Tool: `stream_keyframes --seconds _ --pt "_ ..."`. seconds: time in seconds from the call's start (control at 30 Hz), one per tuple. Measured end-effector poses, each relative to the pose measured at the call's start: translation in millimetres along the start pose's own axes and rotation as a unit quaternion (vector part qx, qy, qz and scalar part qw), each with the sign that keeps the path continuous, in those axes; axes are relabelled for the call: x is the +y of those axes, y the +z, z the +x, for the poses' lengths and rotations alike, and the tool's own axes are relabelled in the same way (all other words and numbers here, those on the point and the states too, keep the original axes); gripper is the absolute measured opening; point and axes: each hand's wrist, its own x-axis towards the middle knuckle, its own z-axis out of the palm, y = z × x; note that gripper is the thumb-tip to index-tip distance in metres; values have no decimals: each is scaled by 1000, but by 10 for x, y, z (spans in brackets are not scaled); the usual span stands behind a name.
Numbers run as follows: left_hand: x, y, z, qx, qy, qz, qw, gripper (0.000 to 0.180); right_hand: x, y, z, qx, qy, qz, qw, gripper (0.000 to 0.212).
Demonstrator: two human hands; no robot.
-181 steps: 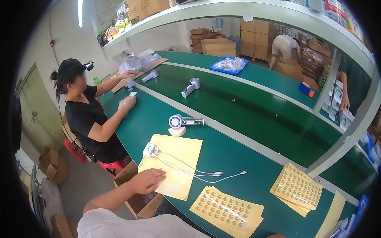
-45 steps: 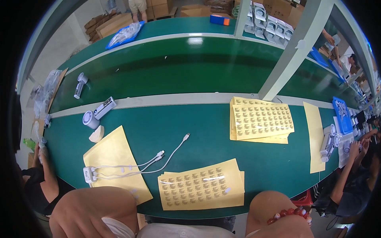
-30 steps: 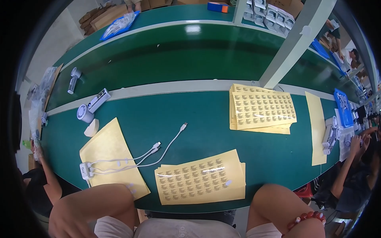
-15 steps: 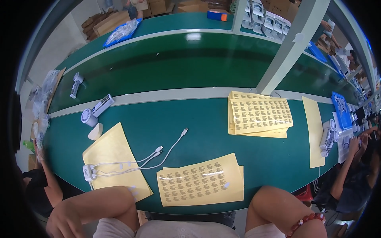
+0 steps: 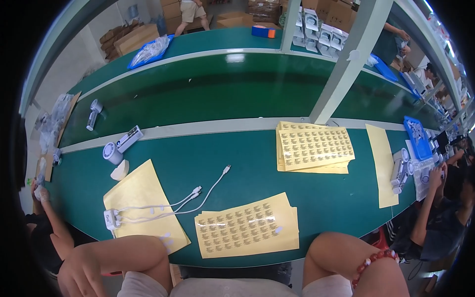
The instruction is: The person peels protective films from handheld fans, plugs a USB cable into each fan to test it, and organizes sticker sheets on the workstation table.
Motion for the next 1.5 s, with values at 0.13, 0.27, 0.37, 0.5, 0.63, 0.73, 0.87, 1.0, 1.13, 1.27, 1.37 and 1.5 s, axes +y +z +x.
stream_keyframes --seconds 0.13,0.27,0.37,0.5,0.63,0.73,0.87,1.0,1.13,1.27,1.37,1.5 --pt "-70 82 96 104 -70 39 991 51 -27 17 44 120 104 -9 987 34" --pt "-128 -56 273 33 -154 -11 987 41 138 78 155 151 119 -6 981 34" --pt "-109 -128 341 -32 -191 -62 979 36 143 77 126 117 108 36 987 30" --pt "-101 -83 359 -8 -195 -85 977 34 139 62 125 90 107 85 987 31" --pt "-120 -91 367 6 -178 -85 980 34 127 141 150 133 127 93 979 31" --pt "-101 -108 372 0 -212 -92 973 33 157 104 146 122 121 94 981 31" --pt "-178 -133 355 -14 -165 -81 983 31 136 43 119 146 123 117 975 32" --pt "-249 -176 404 -9 -138 -96 986 30 135 -79 119 60 127 104 985 33" --pt "-268 -215 383 -22 -120 -91 988 29 148 -36 150 81 136 74 985 30" --pt "-237 -193 360 13 -151 -135 979 27 138 -55 123 78 128 44 988 28" --pt "-251 -251 304 1 -150 -135 979 27 155 -98 129 54 83 -4 995 27" --pt "-271 -288 326 -30 -164 -120 979 28 164 -107 110 47 63 -41 996 26"
